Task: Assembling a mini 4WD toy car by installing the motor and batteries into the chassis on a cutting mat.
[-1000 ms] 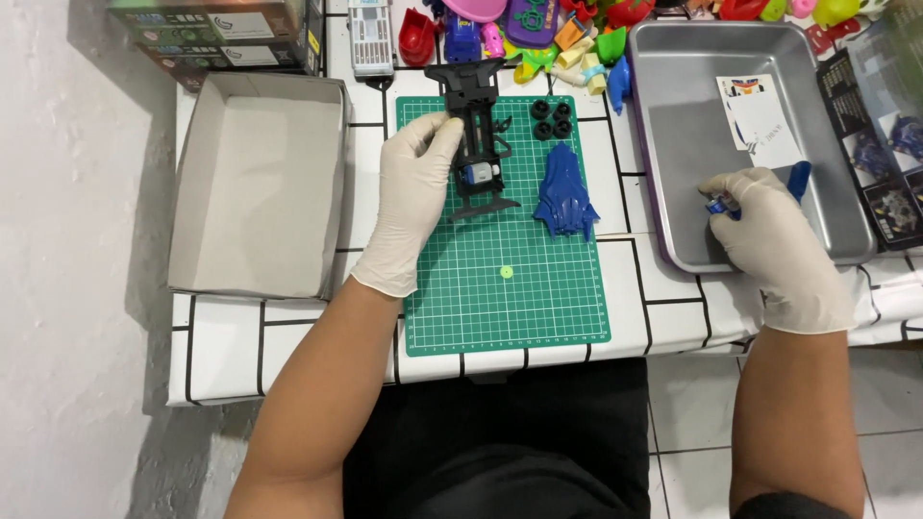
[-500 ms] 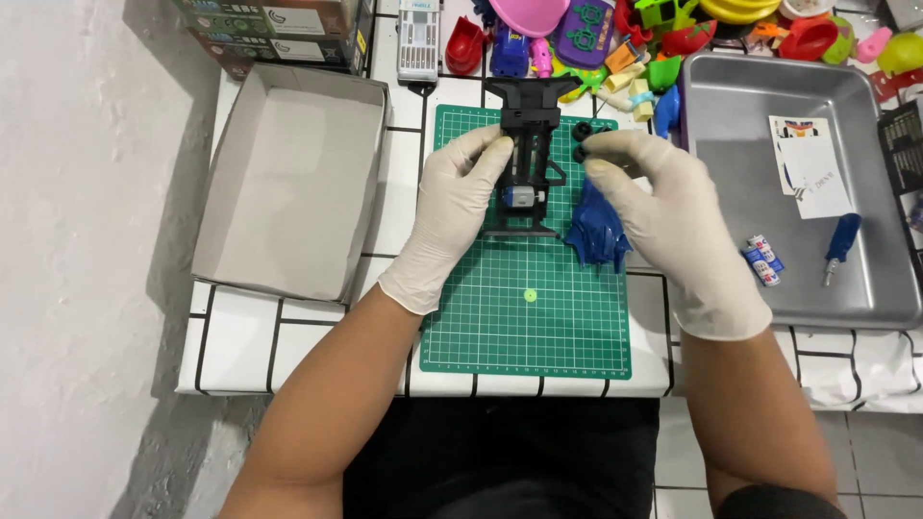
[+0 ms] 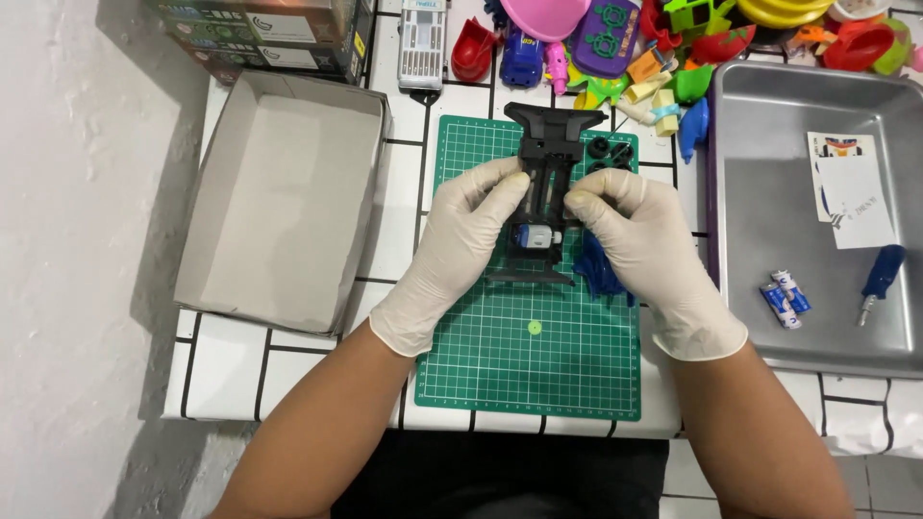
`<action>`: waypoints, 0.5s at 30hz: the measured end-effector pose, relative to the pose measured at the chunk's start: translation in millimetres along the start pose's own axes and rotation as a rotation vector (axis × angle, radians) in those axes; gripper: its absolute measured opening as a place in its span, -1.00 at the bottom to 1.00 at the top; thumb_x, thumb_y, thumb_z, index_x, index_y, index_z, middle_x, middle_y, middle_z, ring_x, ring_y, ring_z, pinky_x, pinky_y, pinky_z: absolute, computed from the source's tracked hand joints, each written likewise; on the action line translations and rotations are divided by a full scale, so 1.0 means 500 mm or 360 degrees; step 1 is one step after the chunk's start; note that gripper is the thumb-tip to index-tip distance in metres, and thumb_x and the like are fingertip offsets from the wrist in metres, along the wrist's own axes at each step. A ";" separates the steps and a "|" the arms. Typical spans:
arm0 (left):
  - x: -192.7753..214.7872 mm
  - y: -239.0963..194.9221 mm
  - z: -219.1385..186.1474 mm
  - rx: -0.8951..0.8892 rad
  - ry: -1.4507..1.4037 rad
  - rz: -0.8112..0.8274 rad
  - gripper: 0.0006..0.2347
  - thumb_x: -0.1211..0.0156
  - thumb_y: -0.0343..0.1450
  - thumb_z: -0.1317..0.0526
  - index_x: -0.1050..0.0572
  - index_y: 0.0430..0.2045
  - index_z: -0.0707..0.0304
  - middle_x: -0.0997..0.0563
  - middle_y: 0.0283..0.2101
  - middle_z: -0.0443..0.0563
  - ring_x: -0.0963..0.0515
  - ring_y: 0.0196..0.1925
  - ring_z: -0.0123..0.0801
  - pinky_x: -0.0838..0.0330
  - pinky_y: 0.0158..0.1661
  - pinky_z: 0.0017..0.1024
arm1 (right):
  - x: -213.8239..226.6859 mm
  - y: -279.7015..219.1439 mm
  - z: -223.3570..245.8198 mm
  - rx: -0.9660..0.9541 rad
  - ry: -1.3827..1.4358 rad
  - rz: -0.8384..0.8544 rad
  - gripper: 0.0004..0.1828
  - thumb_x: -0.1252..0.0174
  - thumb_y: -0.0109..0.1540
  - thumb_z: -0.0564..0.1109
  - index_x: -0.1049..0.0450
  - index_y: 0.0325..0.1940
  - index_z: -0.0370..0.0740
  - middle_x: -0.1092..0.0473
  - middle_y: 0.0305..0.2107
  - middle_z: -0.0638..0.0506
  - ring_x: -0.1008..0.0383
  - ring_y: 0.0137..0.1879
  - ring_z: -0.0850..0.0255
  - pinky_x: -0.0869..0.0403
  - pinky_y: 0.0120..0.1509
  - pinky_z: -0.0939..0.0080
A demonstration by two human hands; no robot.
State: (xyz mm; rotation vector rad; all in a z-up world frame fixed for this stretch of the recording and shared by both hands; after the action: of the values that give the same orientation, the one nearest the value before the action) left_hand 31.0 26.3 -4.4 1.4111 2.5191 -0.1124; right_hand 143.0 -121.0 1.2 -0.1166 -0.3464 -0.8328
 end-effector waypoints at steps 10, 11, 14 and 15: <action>-0.004 0.006 0.020 0.0146 0.0045 -0.0014 -0.79 -0.25 0.48 0.21 -0.64 -0.08 0.29 -0.67 -0.29 -0.01 -0.56 -0.17 -0.53 -0.54 0.01 -0.40 | 0.009 -0.005 -0.004 0.0172 0.0174 -0.0305 -0.88 -0.21 0.37 -0.20 -0.50 -0.01 -0.19 -0.36 -0.34 0.10 -0.31 -0.14 0.37 -0.37 0.02 0.33; -0.004 0.005 0.021 0.0171 0.0062 0.0010 -0.80 -0.27 0.47 0.19 -0.65 -0.10 0.25 -0.67 -0.29 -0.02 -0.56 -0.17 -0.54 -0.54 0.00 -0.42 | 0.012 -0.004 0.003 0.0482 0.0054 -0.0345 -0.75 -0.23 0.37 -0.17 -0.43 0.11 -0.25 -0.30 -0.16 0.03 -0.30 -0.03 0.29 -0.39 0.08 0.28; -0.012 -0.001 0.021 0.0226 0.0065 0.0052 -0.82 -0.30 0.46 0.16 -0.67 -0.14 0.20 -0.67 -0.31 -0.05 -0.56 -0.18 -0.57 -0.54 -0.02 -0.45 | 0.006 -0.015 0.033 0.0856 -0.0147 -0.0346 -0.64 -0.21 0.37 -0.24 -0.38 0.24 -0.32 -0.22 0.10 -0.07 -0.26 0.17 0.17 -0.39 0.24 0.17; -0.016 -0.003 0.018 0.0243 0.0053 0.0067 -0.82 -0.31 0.45 0.15 -0.67 -0.15 0.18 -0.67 -0.32 -0.07 -0.57 -0.19 -0.57 -0.54 -0.03 -0.47 | 0.002 -0.018 0.048 0.0931 -0.0224 -0.0308 -0.64 -0.17 0.36 -0.34 -0.39 0.25 -0.33 -0.19 0.17 -0.11 -0.23 0.26 0.12 -0.36 0.33 0.13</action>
State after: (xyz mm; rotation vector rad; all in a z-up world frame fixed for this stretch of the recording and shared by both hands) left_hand 35.6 17.1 -11.2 1.5338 2.5534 -0.2812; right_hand 130.6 -122.1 23.7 0.4107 -0.7285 -0.8851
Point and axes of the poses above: each hand's wrist, its own y-axis towards the middle knuckle, its own x-axis out of the back of the hand, z = x × y, the point moved 3 cm from there along y, towards the middle knuckle
